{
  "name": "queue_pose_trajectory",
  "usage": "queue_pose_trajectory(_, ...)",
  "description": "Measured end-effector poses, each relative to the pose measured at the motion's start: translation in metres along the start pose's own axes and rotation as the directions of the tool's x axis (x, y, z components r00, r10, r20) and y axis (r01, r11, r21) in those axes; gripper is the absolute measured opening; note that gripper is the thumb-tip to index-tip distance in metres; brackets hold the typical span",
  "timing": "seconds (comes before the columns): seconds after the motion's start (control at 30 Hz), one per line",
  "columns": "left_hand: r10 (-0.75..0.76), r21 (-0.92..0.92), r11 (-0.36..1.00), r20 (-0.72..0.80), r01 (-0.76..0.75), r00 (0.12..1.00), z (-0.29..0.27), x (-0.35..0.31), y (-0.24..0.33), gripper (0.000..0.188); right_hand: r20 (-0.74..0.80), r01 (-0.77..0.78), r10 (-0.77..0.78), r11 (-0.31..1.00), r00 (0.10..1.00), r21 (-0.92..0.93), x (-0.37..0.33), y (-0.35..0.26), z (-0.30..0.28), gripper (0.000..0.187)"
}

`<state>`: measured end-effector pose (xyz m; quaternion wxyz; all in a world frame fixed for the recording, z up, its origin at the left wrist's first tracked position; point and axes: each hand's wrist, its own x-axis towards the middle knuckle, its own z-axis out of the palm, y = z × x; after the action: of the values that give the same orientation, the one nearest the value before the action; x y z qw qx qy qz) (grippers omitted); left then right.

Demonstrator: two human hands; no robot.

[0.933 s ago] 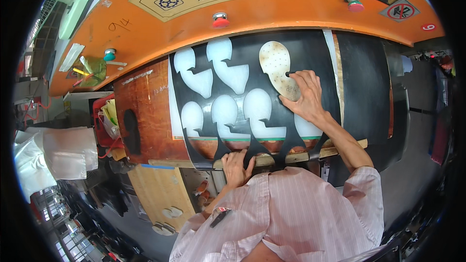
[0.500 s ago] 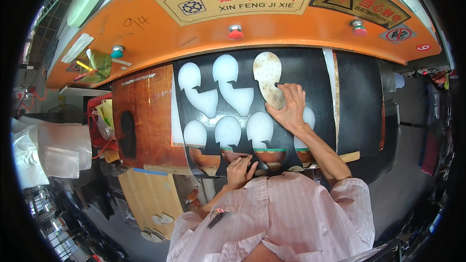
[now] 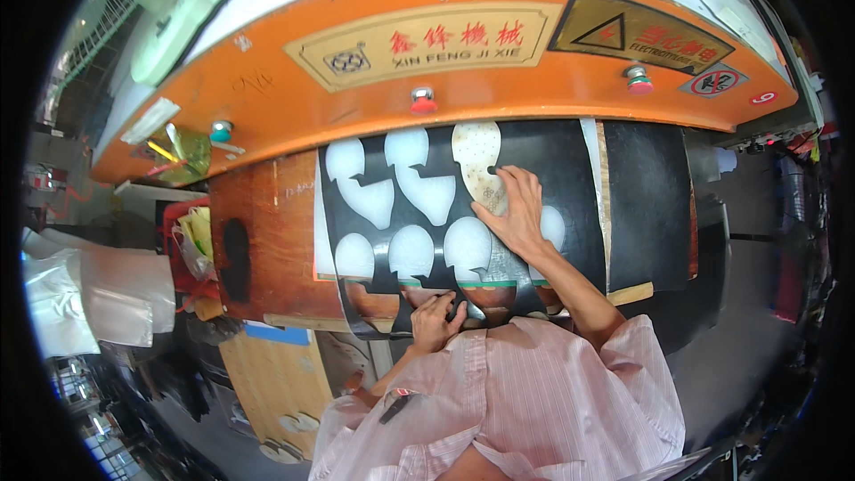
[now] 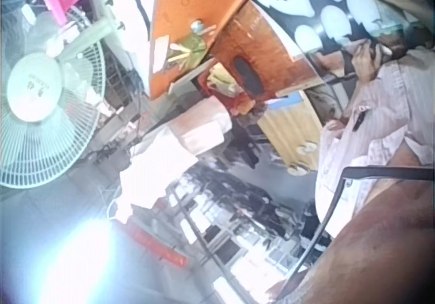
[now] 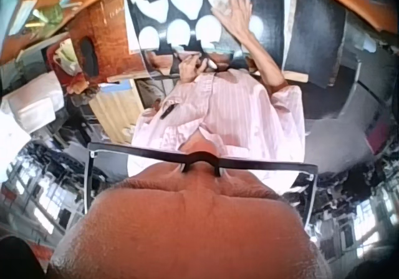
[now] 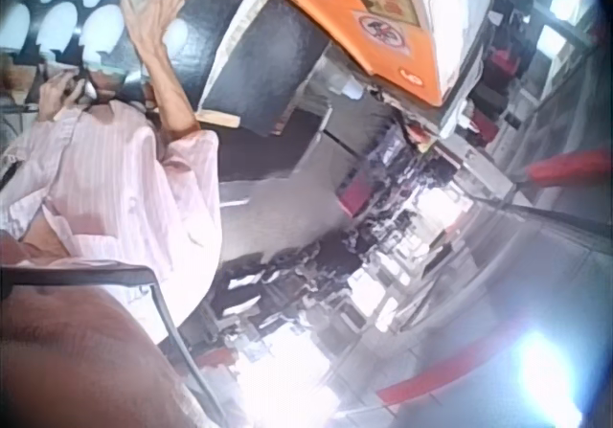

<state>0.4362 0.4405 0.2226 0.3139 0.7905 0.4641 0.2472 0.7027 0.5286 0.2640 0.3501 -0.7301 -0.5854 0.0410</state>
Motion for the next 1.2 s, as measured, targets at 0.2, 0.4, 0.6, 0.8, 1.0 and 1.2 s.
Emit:
queue_pose_trajectory(0.2, 0.004, 0.095, 0.995, -0.018, -0.002, 1.0, 0.003, 0.046, 0.001, 0.027, -0.257, -0.202, 0.293, 0.923, 0.921, 0.327, 0.02, 0.033, -0.079, 0.019)
queue_pose_trajectory(0.4, 0.005, 0.09, 0.996, -0.047, 0.0, 0.999, 0.008, 0.102, -0.004, 0.032, -0.587, 0.07, 0.044, 0.983, 0.808, 0.17, 0.089, 0.066, -0.148, 0.022)
queue_pose_trajectory(0.6, -0.095, 0.051, 0.994, -0.075, 0.099, 0.993, 0.009, 0.152, 0.003, 0.03, -0.46, 0.086, -0.049, 0.994, 0.887, 0.061, 0.128, 0.073, -0.178, 0.023)
queue_pose_trajectory(0.8, -0.203, -0.013, 0.979, -0.084, 0.202, 0.976, 0.0, 0.185, 0.019, 0.03, -0.357, -0.012, 0.051, 0.994, 0.933, 0.109, 0.071, 0.087, -0.185, 0.017)
queue_pose_trajectory(1.0, -0.259, -0.003, 0.966, -0.076, 0.26, 0.963, 0.0, 0.185, 0.025, 0.033, -0.32, -0.425, 0.444, 0.896, 0.837, 0.131, 0.007, 0.121, -0.144, 0.033)
queue_pose_trajectory(1.2, -0.151, 0.068, 0.985, -0.106, 0.159, 0.983, 0.003, 0.182, 0.017, 0.034, -0.152, -0.573, 0.601, 0.797, 0.785, 0.192, -0.021, 0.132, -0.119, 0.051)
